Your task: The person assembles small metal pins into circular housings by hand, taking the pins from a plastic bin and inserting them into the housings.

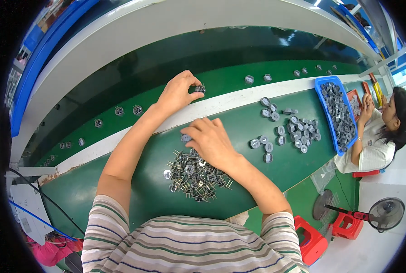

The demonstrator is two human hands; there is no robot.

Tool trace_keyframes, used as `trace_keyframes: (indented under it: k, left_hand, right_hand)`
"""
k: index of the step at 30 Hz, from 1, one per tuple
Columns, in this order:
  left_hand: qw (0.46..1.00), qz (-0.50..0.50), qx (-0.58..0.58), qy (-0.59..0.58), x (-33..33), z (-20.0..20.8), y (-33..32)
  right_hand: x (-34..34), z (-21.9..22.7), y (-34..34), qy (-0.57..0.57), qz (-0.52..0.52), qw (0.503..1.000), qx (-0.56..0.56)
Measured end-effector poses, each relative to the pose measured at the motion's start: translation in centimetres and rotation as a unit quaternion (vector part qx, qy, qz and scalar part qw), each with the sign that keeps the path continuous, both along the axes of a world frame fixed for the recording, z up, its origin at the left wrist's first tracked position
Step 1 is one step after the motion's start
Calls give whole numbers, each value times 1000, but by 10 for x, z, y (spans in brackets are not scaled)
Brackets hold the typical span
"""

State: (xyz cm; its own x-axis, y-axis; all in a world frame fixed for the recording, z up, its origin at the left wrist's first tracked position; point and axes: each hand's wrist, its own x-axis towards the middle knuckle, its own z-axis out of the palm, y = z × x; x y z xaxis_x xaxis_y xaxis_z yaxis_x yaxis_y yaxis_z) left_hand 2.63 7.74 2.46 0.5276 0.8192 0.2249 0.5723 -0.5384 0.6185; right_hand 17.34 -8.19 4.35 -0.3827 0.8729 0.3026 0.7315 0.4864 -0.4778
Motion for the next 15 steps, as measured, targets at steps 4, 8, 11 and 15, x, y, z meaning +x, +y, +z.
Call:
trace_keyframes:
  k: [4,8,11,15]
  left_hand:
    - [996,38,-36,68,7,-12,14]
    - [981,67,162,85,23,-6,0]
    - [988,-53,145,1,43,-6,-1]
    - [990,-115,86,-13,69,-11,1]
  right_hand:
    - [2,-4,11,-7,85,996,-23]
    - [39,5,-1,-19,29,999,-41]
    - [60,17,-15,-32,-46,998,-28]
    - [96,36,-45,-48,-81,992,-87]
